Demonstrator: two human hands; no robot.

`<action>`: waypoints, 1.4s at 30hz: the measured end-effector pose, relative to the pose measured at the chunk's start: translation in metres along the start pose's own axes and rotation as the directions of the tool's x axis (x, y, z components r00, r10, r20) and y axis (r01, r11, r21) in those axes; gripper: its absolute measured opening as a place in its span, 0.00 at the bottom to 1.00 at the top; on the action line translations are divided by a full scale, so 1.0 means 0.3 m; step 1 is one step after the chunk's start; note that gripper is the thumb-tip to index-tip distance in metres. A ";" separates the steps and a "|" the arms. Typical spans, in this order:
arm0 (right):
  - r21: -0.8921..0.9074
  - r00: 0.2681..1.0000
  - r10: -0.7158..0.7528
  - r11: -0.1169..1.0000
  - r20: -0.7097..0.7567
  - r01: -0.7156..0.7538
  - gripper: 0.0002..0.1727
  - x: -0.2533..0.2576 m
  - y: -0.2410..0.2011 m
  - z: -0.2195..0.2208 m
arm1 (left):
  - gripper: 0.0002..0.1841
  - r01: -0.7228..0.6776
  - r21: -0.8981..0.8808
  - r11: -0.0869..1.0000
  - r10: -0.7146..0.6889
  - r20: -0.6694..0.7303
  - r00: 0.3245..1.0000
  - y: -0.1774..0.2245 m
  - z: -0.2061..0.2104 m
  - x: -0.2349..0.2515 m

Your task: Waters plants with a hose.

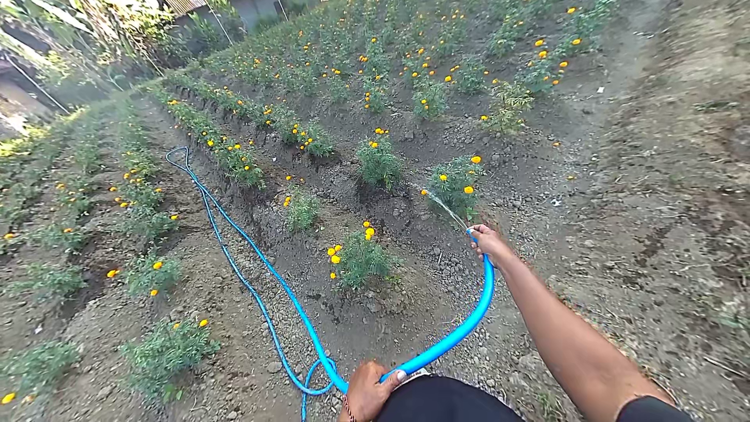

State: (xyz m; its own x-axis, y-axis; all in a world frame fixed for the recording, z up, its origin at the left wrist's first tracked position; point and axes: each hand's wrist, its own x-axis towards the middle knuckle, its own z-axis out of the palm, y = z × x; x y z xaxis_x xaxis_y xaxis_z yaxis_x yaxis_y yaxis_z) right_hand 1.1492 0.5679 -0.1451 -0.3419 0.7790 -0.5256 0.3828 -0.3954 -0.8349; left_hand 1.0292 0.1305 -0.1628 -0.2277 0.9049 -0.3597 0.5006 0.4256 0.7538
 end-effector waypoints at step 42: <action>0.177 0.986 0.086 0.982 -0.140 -0.061 0.16 -0.030 0.191 -0.017 | 0.38 0.061 -0.026 0.998 -0.061 -0.024 0.998 -0.044 -0.029 -0.032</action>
State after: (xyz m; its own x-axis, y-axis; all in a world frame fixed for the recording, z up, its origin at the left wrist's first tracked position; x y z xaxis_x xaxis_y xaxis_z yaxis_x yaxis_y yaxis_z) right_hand 1.1786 0.5408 -0.1873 -0.1839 0.8025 -0.5676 0.2451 -0.5217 -0.8171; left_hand 1.0176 0.1162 -0.1644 -0.2774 0.8771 -0.3921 0.4643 0.4797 0.7445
